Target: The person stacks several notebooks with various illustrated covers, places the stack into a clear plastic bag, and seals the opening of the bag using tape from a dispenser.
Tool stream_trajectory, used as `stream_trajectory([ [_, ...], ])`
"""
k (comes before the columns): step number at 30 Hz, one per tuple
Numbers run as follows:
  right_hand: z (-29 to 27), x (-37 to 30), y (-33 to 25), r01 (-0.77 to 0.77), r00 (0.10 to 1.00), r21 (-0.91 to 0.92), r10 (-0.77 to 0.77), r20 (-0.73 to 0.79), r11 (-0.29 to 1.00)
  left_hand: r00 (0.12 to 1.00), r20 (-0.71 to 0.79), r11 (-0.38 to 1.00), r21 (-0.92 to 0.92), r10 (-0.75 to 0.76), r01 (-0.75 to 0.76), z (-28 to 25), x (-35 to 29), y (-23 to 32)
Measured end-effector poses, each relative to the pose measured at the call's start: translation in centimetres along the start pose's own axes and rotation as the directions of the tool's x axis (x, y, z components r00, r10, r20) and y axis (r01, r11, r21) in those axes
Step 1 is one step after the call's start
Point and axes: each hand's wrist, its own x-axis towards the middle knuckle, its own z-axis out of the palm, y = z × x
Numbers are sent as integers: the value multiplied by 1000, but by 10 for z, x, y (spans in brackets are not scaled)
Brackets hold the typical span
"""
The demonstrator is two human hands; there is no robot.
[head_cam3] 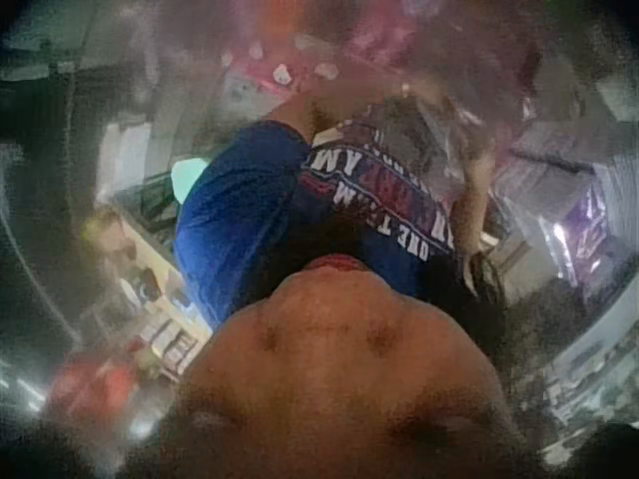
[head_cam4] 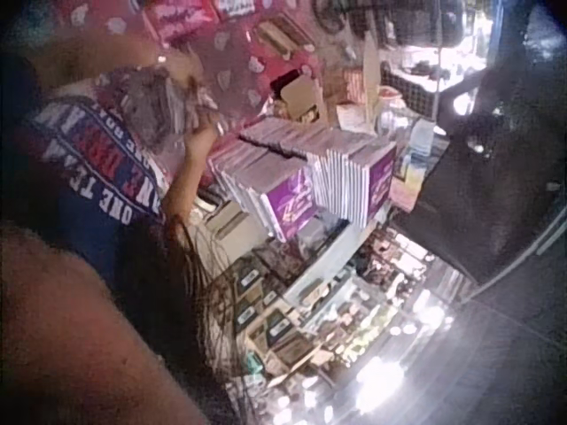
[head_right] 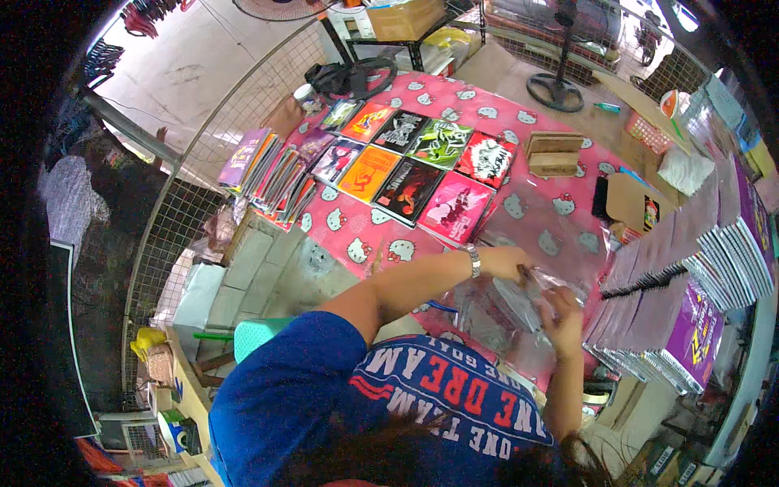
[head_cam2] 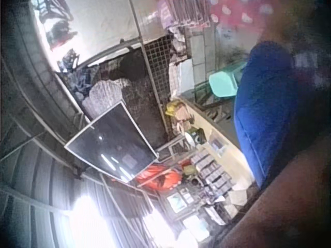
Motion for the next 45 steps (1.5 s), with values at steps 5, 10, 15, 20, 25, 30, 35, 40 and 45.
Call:
stream_trajectory([
  [5,6,-22,90,-338,938,389,339,68,857,991,-7,991,-1,132,-132,9,5,11],
  [10,-2,-13,-6,-150,964,388,46,263,909,934,-236,963,68,269,-261,10,-61,40],
  [15,38,-33,-8,-254,962,-16,254,96,967,895,-319,922,330,312,-204,47,-44,-6],
  [20,41,-8,-3,-444,886,-47,446,124,895,958,-277,970,244,73,-4,32,-37,11],
  [25,19,21,-7,-375,880,-92,385,277,922,925,-379,910,382,-3,160,19,-40,47],
  [30,14,35,64,-313,853,-99,326,407,944,961,-245,858,458,-128,231,8,-4,46],
  [35,59,61,89,-751,547,196,427,720,631,919,65,763,-536,-389,361,-2,-3,-63],
  [40,45,24,123,-846,533,398,563,631,355,939,-59,797,549,338,-252,27,-20,50],
  [45,36,-86,91,-635,381,354,677,-629,687,986,27,704,697,166,-137,20,-12,51],
])
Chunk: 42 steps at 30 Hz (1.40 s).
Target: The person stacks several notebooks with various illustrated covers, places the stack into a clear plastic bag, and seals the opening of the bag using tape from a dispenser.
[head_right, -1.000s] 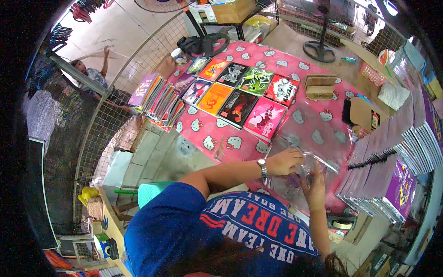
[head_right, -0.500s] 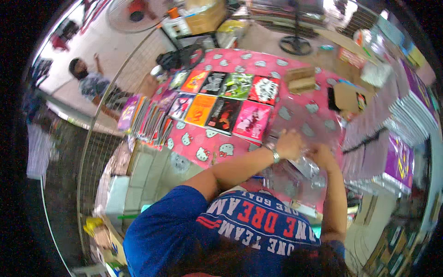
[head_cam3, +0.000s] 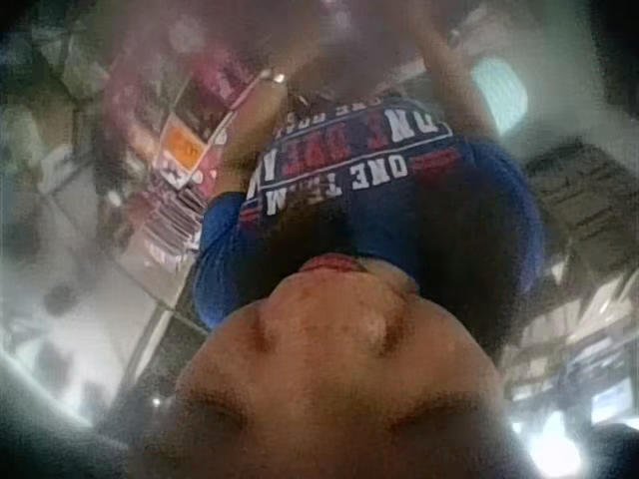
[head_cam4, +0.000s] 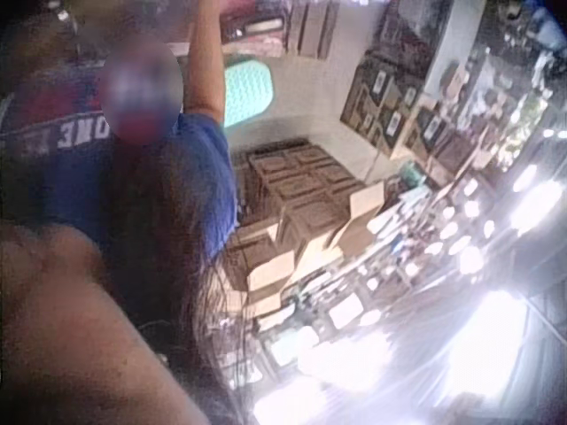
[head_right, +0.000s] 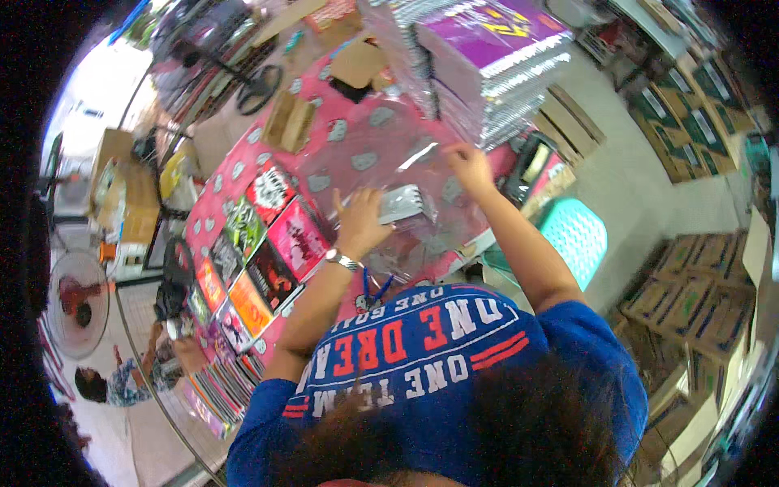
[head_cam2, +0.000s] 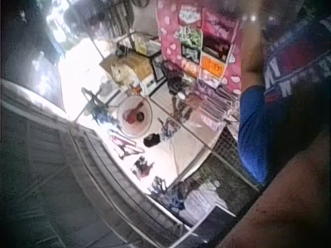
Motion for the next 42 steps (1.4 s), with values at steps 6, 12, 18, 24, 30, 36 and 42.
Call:
stream_trajectory([
  [6,-134,-87,130,-600,714,190,628,-310,777,925,44,922,71,378,-380,-11,24,5],
  [12,-90,-78,100,-467,578,673,774,-259,573,806,158,791,159,570,-591,-12,21,-22],
  [18,-86,-95,80,-243,712,807,664,-228,539,891,73,870,195,448,-454,14,-3,-16],
  [24,-69,-124,102,-502,742,846,593,313,181,907,-194,927,84,375,-365,42,-11,-14],
  [30,2,-38,-28,-702,517,349,106,850,621,941,-100,938,161,325,-307,43,-20,-23],
  [36,45,-16,-5,-25,376,-152,150,914,988,937,-325,967,-249,-125,43,72,-37,-13],
  [42,60,-34,-124,211,827,-317,4,562,925,767,60,36,-994,-638,107,107,-59,38],
])
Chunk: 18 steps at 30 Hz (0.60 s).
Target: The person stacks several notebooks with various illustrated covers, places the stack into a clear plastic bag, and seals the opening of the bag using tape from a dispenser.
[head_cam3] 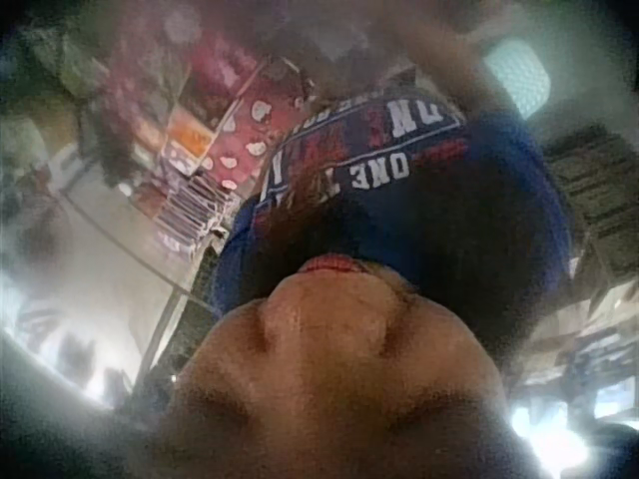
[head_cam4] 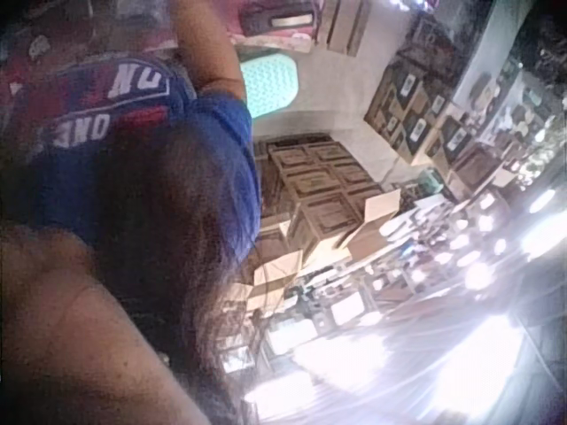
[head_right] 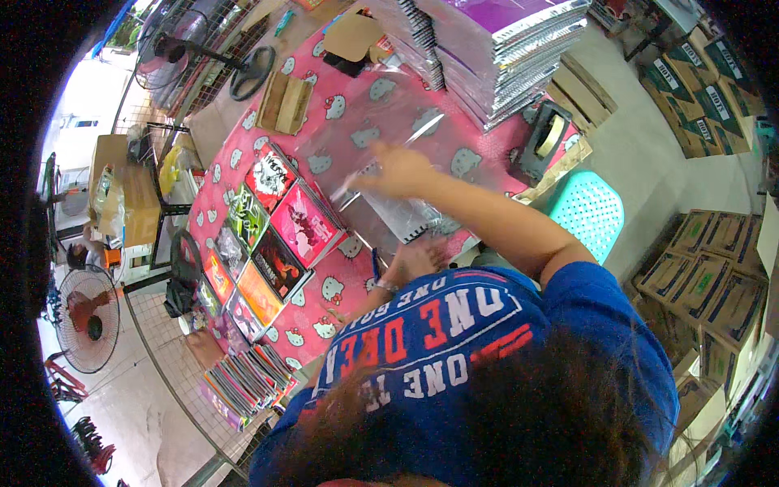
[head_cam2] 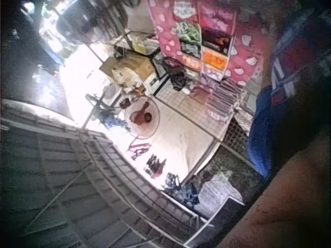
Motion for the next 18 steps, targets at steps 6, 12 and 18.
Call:
stream_trajectory([
  [6,-24,-40,-52,250,962,-80,-237,139,965,997,48,998,-38,54,-52,-2,11,15],
  [12,-19,-74,41,309,950,20,-310,37,951,959,254,980,121,125,-159,-67,67,61],
  [18,2,-70,62,212,976,438,-211,-52,874,935,322,969,143,148,-203,-61,51,59],
])
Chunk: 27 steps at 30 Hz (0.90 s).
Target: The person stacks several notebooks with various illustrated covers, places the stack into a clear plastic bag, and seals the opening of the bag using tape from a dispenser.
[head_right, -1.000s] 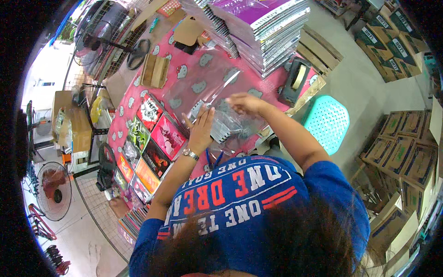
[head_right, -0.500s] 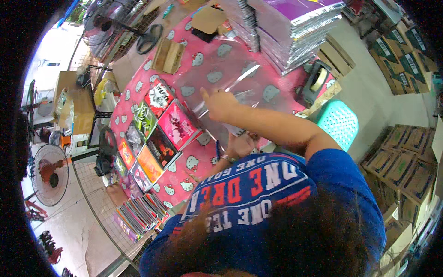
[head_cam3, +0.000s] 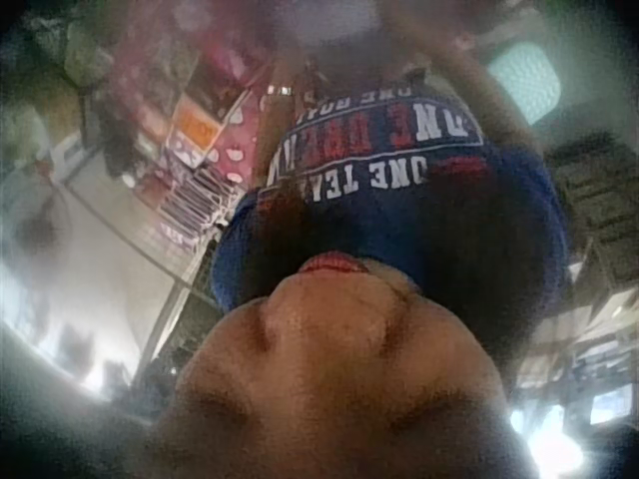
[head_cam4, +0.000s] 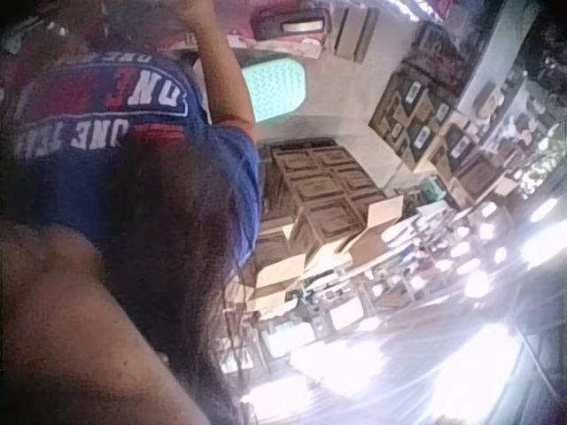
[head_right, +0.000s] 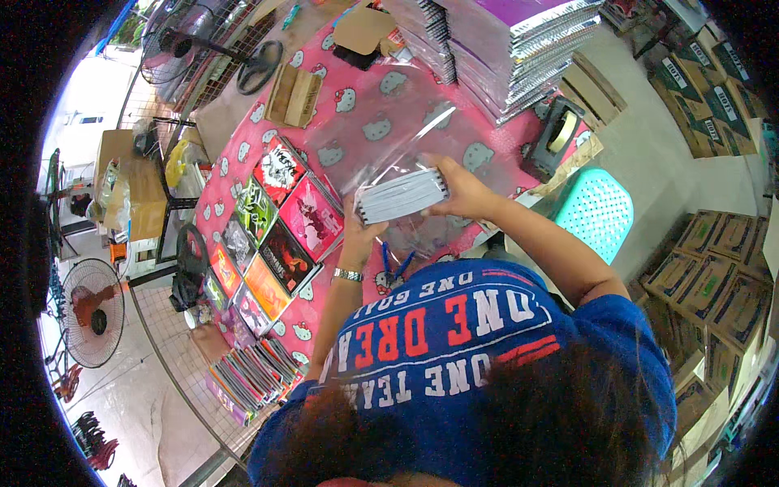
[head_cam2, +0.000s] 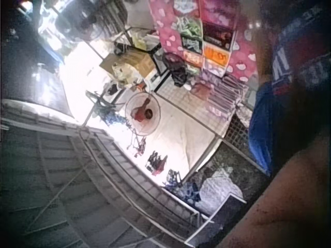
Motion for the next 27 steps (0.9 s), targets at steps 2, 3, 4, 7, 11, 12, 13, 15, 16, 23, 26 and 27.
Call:
stream_trajectory([
  [2,-6,2,-22,-26,998,194,35,-46,981,1000,-24,999,49,-2,3,-4,-1,1],
  [3,-8,8,-29,36,998,57,-32,-57,998,999,-52,993,121,-9,15,-10,4,3],
  [4,-10,17,-36,96,993,-82,-101,-58,992,997,-80,981,193,-14,29,-15,7,6],
  [7,-28,20,-72,272,929,-154,-301,-215,950,968,-245,990,143,46,-11,-8,1,49],
  [11,-51,-6,-57,-28,952,0,26,-306,1000,895,-391,961,-248,-214,121,-31,-16,13],
  [12,-38,-10,-50,93,975,-110,-112,-190,990,929,-351,925,-380,-119,-25,-36,-30,-24],
  [13,-18,-15,-36,228,968,-200,-244,-60,953,951,-307,845,-514,-23,-146,-42,-43,-60],
  [15,-11,-19,-15,239,971,-209,-229,72,948,967,-253,899,-414,39,-144,-4,-35,-33],
  [16,-13,-18,-14,259,966,-224,-244,90,940,971,-228,923,-355,67,-147,5,-34,-21],
  [23,-18,-6,-20,258,966,-167,-250,68,952,990,-88,985,-119,112,-122,-9,-35,-10],
  [26,-13,-10,-31,183,977,-151,-163,139,971,949,-53,915,288,311,-283,-1,-33,27],
  [27,-12,-12,-35,180,972,-190,-144,188,965,921,-16,833,433,389,-344,6,-31,42],
])
